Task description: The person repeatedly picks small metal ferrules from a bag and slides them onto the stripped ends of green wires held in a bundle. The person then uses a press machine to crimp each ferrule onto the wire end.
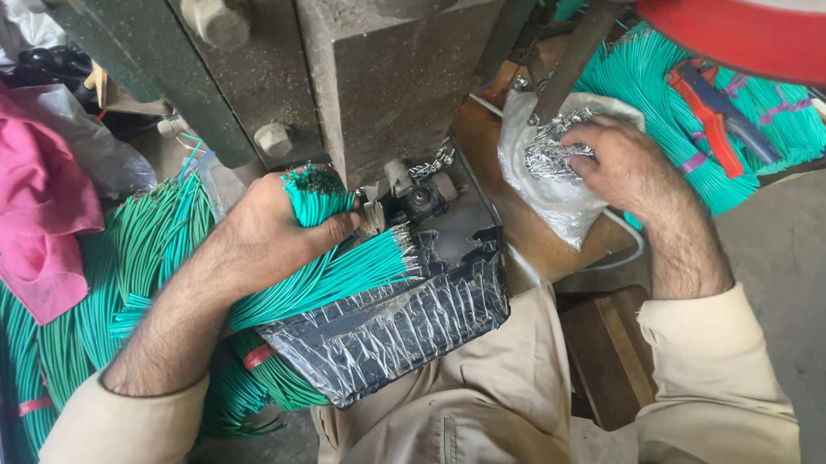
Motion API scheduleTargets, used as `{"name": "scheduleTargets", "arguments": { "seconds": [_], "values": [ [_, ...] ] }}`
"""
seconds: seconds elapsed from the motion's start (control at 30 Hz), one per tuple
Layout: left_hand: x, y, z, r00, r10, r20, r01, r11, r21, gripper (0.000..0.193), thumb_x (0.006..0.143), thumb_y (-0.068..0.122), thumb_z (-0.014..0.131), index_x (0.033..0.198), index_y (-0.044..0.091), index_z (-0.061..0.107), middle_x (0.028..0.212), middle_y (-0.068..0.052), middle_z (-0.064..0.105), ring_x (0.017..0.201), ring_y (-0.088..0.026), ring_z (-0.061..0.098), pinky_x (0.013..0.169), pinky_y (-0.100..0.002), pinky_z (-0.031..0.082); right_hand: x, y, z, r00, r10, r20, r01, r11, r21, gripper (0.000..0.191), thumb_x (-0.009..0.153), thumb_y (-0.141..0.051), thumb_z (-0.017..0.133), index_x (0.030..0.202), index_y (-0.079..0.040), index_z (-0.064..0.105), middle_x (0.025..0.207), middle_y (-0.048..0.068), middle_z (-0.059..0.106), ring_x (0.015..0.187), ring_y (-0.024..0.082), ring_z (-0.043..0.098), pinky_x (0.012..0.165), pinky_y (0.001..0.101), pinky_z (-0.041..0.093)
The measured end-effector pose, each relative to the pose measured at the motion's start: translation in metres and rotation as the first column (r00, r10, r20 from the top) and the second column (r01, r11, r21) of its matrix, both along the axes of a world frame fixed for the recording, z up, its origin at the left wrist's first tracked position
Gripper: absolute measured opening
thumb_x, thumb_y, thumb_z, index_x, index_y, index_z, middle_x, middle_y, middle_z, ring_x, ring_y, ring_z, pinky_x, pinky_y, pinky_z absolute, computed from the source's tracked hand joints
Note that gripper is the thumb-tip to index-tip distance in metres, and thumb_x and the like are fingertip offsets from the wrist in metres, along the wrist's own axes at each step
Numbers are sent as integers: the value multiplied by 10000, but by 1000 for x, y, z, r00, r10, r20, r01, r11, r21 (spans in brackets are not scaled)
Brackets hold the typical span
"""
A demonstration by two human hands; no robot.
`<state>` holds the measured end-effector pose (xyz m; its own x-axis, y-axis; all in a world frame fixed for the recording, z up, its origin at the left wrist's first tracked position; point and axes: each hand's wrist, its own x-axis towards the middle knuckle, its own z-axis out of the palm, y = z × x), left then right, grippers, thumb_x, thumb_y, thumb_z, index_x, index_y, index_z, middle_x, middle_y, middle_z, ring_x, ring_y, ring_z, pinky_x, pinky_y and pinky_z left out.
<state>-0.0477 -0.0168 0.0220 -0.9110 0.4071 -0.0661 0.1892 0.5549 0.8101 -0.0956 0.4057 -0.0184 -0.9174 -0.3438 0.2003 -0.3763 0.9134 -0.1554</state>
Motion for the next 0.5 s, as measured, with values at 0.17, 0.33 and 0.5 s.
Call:
{"name": "scheduleTargets", "arguments": {
  "seconds": [0.17,0.33,0.5],
  "values": [
    [-1,3,-2,1000,1,-20,-1,1000,15,178,852,196,754,982,75,750,796,-86,755,725,-173,712,717,-355,573,-3,8,-3,996,-51,-80,50,999,-6,172,950,-81,730,1114,-82,781,1152,161,737,1043,351,702,923,426,559],
    [-3,4,-6,999,-5,-48,8,998,67,177,853,174,745,996,68,743,824,-89,763,758,-172,727,731,-350,577,-11,18,0,974,-177,140,223,853,-472,158,995,9,693,1139,-13,755,1052,154,753,897,244,708,776,347,578],
    [-4,5,-6,999,39,-9,-39,999,24,195,846,188,757,1004,75,743,821,-93,764,756,-173,734,720,-348,581,3,-9,5,859,65,508,403,527,-748,144,945,69,670,1075,59,730,933,149,740,751,159,704,633,292,582]
  ]
}}
